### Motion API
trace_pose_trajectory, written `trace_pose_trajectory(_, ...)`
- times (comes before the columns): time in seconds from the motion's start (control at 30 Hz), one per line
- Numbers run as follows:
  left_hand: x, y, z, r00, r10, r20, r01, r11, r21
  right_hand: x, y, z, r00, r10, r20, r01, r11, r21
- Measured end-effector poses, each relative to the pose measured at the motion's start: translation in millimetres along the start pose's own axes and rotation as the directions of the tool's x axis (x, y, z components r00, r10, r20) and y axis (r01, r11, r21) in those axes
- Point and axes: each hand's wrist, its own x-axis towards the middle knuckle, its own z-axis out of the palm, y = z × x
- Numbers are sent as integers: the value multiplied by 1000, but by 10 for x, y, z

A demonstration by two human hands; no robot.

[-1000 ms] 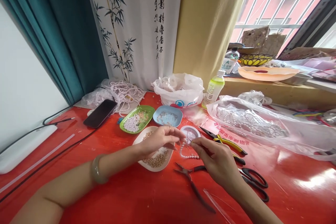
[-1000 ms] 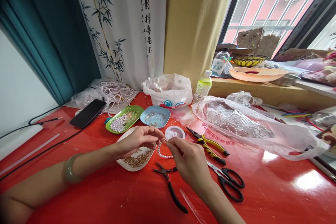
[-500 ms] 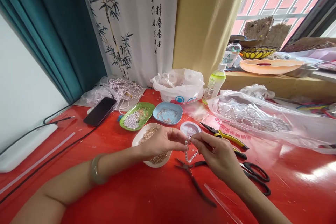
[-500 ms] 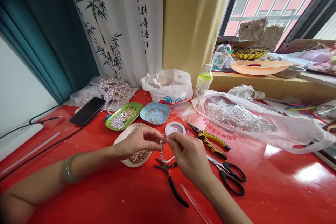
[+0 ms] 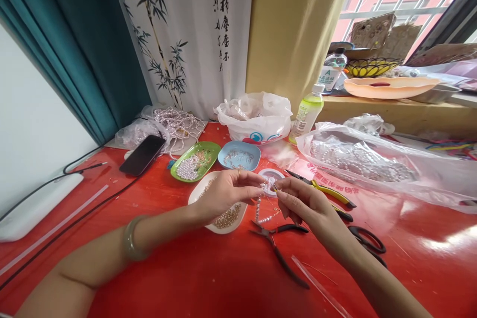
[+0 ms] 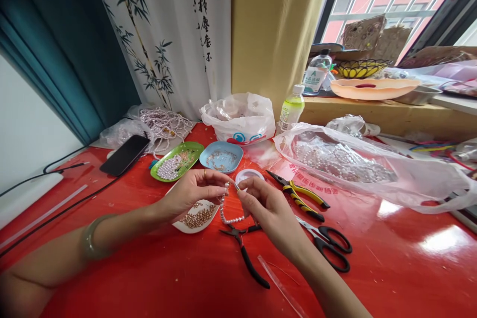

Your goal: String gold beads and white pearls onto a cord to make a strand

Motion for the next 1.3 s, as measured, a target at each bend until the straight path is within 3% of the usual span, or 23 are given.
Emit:
trace_pose_trajectory(0.37,-6,-29,14,1000,-14,-9,13,997,-76,-23,-14,-9,999,18,-42,-19,1000,-23)
trace_pose_trajectory(1.3,18,-70,7,999,-35,3,35,999,-39,14,49,11,995,56,-85,-66,991,-113)
